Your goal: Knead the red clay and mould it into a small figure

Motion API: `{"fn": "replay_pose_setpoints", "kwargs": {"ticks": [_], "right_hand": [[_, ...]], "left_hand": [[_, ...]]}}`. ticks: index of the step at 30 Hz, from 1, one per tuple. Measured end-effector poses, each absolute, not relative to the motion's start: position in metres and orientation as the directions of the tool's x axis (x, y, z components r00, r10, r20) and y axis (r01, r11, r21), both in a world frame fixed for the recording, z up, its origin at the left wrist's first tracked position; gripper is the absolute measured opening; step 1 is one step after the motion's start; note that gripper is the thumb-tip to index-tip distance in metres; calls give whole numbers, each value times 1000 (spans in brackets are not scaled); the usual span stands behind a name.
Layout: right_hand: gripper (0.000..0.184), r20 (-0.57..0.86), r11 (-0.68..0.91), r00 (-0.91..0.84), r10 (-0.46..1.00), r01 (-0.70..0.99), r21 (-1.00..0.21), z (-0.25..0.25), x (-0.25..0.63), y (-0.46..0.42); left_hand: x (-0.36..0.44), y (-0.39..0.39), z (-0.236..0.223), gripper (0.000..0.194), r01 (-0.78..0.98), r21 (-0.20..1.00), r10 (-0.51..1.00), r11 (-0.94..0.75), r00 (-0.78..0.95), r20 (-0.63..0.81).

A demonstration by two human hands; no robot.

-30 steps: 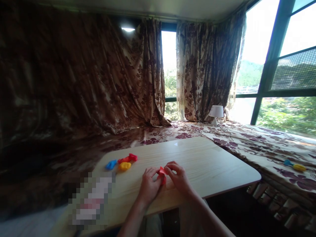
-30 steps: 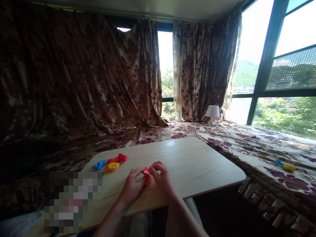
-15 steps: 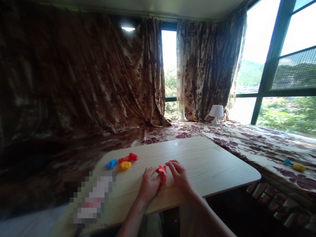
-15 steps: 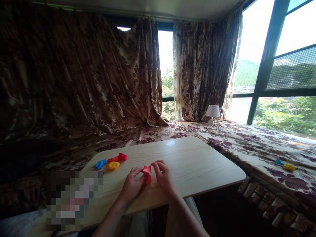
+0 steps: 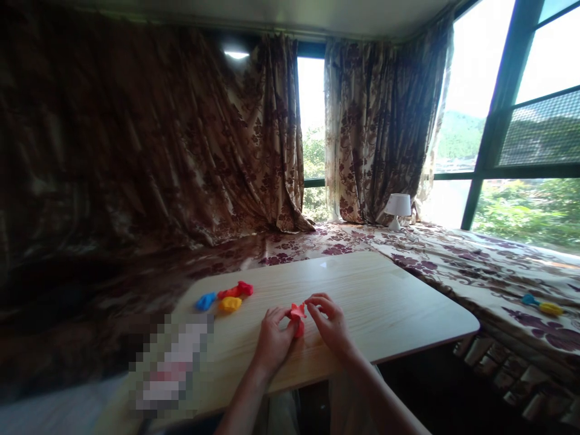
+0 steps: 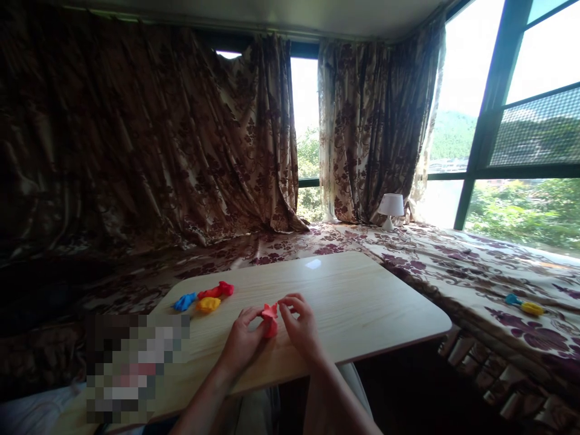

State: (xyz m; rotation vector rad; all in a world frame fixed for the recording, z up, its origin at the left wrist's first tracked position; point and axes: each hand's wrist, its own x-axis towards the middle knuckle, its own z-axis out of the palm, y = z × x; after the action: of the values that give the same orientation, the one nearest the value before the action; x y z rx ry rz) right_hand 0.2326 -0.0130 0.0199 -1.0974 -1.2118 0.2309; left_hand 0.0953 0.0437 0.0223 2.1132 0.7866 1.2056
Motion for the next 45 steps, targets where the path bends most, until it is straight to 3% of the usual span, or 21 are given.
{"fn": "replay_pose_setpoints", "kwargs": {"ticks": [25,45], "right_hand": [[20,596,480,376,710,362,-799,17,233,-10],[22,628,453,394,672,453,-768,21,232,-13]], "left_hand": [[97,44,20,17,205,697,698,-687,453,555],[96,44,19,15,199,699,698,-687,448,558]]}}
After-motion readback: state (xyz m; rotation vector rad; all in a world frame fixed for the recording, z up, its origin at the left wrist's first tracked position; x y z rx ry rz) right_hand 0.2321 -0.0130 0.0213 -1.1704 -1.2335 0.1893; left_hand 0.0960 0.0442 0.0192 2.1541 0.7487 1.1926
